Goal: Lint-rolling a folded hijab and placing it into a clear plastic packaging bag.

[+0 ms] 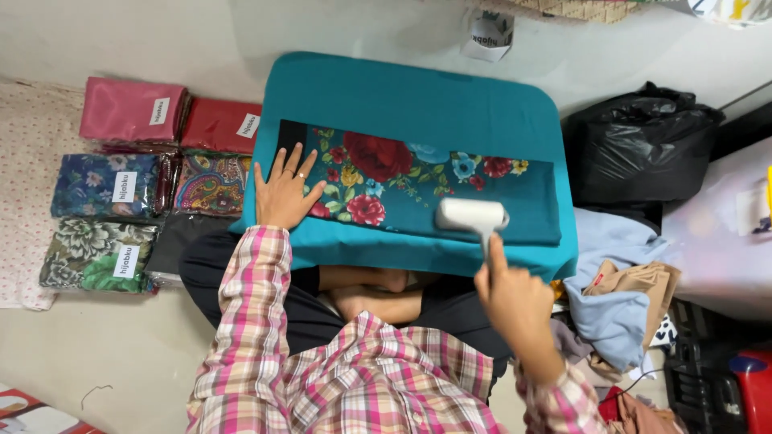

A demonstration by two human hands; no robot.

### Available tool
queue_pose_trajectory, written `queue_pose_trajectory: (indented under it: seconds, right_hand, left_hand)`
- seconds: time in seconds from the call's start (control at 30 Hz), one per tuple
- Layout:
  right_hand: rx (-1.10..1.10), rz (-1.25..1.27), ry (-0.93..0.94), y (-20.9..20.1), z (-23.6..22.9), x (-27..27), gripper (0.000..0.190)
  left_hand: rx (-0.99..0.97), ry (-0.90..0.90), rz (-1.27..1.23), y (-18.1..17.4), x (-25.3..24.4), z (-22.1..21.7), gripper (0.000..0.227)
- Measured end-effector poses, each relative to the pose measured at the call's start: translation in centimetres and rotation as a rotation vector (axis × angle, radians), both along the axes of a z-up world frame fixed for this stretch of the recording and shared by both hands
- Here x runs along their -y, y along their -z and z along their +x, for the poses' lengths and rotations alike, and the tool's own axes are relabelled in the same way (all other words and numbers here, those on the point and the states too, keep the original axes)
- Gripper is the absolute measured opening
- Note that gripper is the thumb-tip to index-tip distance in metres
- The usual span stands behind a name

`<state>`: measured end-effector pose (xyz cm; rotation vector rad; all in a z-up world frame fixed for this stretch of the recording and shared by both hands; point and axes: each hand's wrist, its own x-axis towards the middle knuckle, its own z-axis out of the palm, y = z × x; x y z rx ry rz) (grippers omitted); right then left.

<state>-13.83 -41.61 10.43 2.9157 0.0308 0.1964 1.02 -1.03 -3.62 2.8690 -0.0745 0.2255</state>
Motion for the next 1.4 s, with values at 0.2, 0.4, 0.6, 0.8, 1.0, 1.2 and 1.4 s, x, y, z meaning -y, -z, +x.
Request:
queue_pose_trajectory:
  seconds: [0.2, 0.4, 0.6, 0.8, 1.0, 1.2, 1.4]
  right_hand:
    - [0.289, -0.067, 0.11, 7.5, 10.8, 5.5, 0.053]
    - [0.136, -0.021, 0.169, 3.0, 3.3, 5.3, 0.056]
    - [-0.052, 0.044, 0.238, -0.1, -0.5, 5.3, 0.058]
    - [0.089, 0.121, 0.197, 6.1, 10.4, 10.2, 0.057]
    - [-0.039, 0.284, 0.226, 2.7, 7.3, 9.6, 0.061]
    - [-0.205, 0.198, 0.331, -1.8, -2.4, 8.7, 0.062]
    - [-0.06, 0.306, 0.182, 2.2, 4.8, 10.0, 0.059]
  left_hand:
    - [-0.045, -0.005, -0.003, -1.0, 0.0, -0.2, 0.065]
    - [-0.087, -0.007, 0.021, -1.9, 0.0, -0.4, 0.065]
    - [-0.085, -0.016, -0.004, -1.7, 0.0, -0.4, 0.063]
    - [-0.083, -0.011, -0.033, -2.0, 0.0, -0.5, 0.063]
    - [-0.083, -0.015, -0.041, -1.8, 0.0, -0.4, 0.062]
    - [-0.091, -0.016, -0.023, -2.0, 0.1, -0.5, 0.063]
    - [-0.08, -0.018, -0.024, -2.2, 0.0, -0.6, 0.063]
